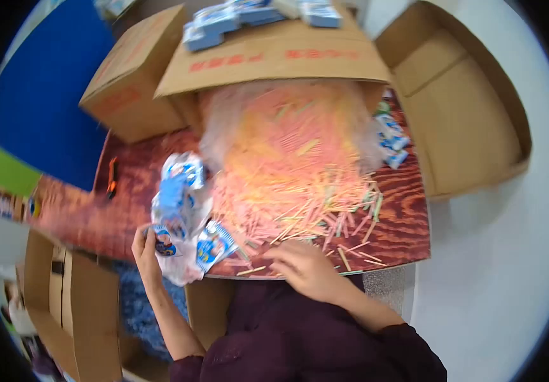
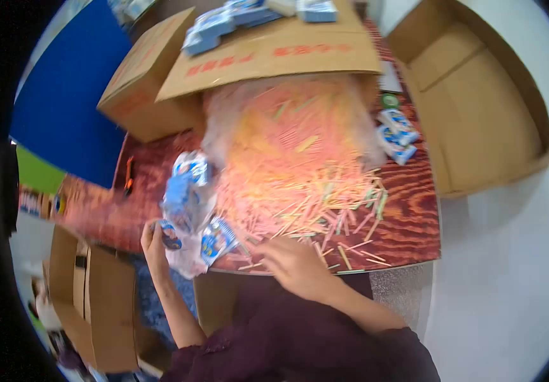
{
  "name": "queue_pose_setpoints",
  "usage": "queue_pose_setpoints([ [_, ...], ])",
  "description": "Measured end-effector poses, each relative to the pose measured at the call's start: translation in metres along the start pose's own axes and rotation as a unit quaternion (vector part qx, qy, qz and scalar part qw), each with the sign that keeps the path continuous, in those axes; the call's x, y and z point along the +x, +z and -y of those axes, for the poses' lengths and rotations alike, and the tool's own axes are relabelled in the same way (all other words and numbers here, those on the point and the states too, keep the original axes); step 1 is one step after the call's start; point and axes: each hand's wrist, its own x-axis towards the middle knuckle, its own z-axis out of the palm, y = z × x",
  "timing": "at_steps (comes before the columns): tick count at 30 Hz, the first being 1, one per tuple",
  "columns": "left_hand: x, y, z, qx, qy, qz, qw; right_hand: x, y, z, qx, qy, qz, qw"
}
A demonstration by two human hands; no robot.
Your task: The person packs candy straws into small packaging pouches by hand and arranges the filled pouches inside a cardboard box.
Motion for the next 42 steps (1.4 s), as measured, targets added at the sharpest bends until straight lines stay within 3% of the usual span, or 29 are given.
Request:
queue_pose_setpoints([
  [2,0.020,0.001,0.038,0.148,0.115,-0.063,0.980,0.001,0.000,0.003,-0.011,-0.012,0.025,1.000],
  [8,0.014,0.043,0.045,-0.072,0.057,-0.160,0.983,-0.008,-0.011,0.001,-0.015,0.018,0.021,1.000],
  [11,0.010,0.047,0.040,0.047,0.083,-0.184,0.978,-0.014,-0.011,-0.008,-0.011,0.012,0.027,1.000],
  [16,-0.005,0.044,0.041,0.076,0.084,-0.164,0.980,-0.019,-0.013,-0.013,-0.011,0.003,0.028,1.000],
  [19,-0.006,0.042,0.052,0.164,0.117,-0.130,0.971,-0.021,-0.014,-0.014,-0.010,0.005,0.023,1.000],
  [26,0.003,0.045,0.051,0.111,0.108,-0.178,0.972,-0.026,-0.021,-0.020,-0.017,0.021,0.035,0.999],
  [29,0.003,0.046,0.051,0.202,0.150,-0.174,0.952,-0.028,-0.020,-0.024,-0.023,0.018,0.039,0.999],
  [31,0.001,0.052,0.046,0.263,0.148,-0.108,0.947,-0.028,-0.022,-0.025,-0.027,0.019,0.043,0.999],
  [39,-0.012,0.053,0.030,0.174,0.139,-0.111,0.969,-0.028,-0.027,-0.034,-0.018,0.035,0.057,0.998],
  [41,-0.013,0.051,0.024,0.340,0.207,-0.211,0.893,-0.026,-0.030,-0.035,-0.020,0.043,0.062,0.997],
  [42,-0.015,0.059,0.018,0.357,0.260,-0.255,0.860,-0.025,-0.030,-0.035,-0.022,0.050,0.068,0.996],
])
